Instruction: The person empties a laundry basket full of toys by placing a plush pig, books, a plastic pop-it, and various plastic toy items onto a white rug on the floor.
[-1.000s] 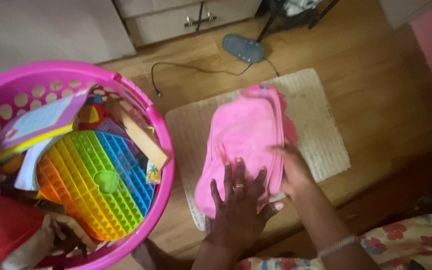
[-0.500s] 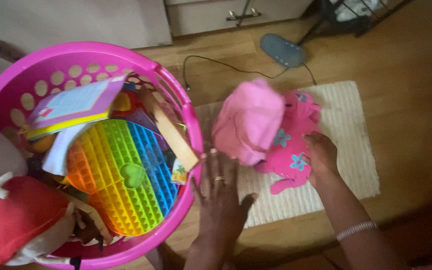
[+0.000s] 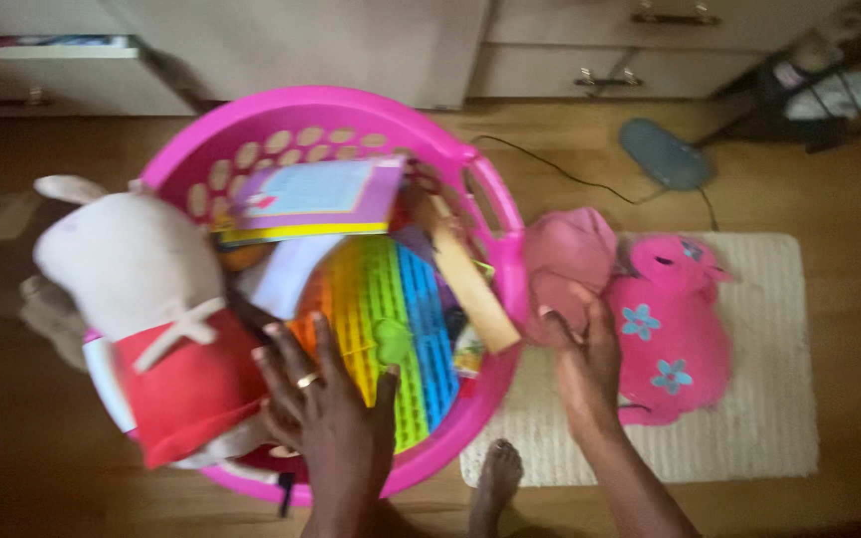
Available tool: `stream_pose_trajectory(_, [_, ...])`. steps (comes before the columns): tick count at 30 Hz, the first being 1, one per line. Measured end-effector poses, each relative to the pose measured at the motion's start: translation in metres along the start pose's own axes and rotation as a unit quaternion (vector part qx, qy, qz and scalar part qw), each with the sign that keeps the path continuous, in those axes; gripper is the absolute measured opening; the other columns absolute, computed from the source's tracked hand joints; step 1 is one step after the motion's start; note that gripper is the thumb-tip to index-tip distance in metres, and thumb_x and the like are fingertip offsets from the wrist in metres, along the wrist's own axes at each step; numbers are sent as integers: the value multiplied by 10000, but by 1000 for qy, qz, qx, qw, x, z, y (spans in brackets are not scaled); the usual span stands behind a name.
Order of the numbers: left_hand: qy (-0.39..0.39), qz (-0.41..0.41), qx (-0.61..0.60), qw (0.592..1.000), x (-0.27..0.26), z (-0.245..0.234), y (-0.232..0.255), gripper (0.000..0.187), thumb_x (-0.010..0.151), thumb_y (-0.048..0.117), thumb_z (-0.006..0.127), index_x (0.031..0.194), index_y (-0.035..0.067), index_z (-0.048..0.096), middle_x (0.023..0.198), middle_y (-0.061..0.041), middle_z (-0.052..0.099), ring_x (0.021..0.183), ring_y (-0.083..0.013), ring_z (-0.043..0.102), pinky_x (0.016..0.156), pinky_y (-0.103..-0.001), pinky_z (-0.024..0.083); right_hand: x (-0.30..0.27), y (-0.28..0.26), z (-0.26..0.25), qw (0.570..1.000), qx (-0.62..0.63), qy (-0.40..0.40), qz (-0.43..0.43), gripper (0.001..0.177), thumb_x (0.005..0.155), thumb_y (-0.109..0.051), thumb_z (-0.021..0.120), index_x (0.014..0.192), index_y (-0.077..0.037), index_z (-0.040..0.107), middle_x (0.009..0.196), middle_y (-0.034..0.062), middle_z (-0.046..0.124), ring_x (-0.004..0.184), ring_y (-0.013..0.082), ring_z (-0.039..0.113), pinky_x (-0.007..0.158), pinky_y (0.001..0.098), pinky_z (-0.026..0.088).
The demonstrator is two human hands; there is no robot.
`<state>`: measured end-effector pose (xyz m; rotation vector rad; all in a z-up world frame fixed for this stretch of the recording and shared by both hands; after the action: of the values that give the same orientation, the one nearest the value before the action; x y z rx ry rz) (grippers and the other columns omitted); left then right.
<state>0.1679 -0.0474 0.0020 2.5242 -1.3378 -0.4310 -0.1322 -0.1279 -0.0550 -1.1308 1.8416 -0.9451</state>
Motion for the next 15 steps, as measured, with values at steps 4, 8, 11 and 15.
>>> stream_pose_trajectory(4, [37,-187,-88,978,30,-28,-102,1056,738,549,788,1598,203,282,1682,-212,52,1523,-438,37,1072,-725,234,-31,-42,81,997,6,-74,-24,588,900,-236,718,1447,-89,564,1422,103,632,1229,220,590,1010,362,462])
stream_pose_trajectory(8, [55,-358,-287,887,36,-27,-202,941,805,462,785,1562,123,341,1614,-195,227,1433,-404,277,1016,-585,404,-70,-81,152,986,-59,-141,-61,627,908,-324,739,1447,-57,562,1431,196,610,1281,299,548,1058,405,415])
stream_pose_trajectory(11, [70,-402,-439,801,41,-13,-260,740,868,387,714,1487,68,463,1411,-169,515,1263,-327,511,969,-443,471,-101,-116,216,961,-101,-215,-138,677,897,-415,730,1435,-43,556,1446,212,591,1350,299,530,1114,420,386])
stream_pose_trajectory(15, [89,-461,-591,655,39,16,-326,506,1005,326,580,1343,-46,641,1139,-158,658,1050,-274,613,862,-405,479,-139,-117,296,935,-144,-323,-11,892,770,-567,750,1459,-63,491,1373,186,650,1296,272,634,1093,401,490])
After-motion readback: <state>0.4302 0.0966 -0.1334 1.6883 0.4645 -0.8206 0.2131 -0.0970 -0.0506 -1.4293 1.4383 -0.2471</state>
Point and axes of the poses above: each hand's wrist, its own x-axis towards the middle knuckle, its own z-axis out of the palm, y = z × x, the point moved 8 cm from there along x, towards the middle knuckle
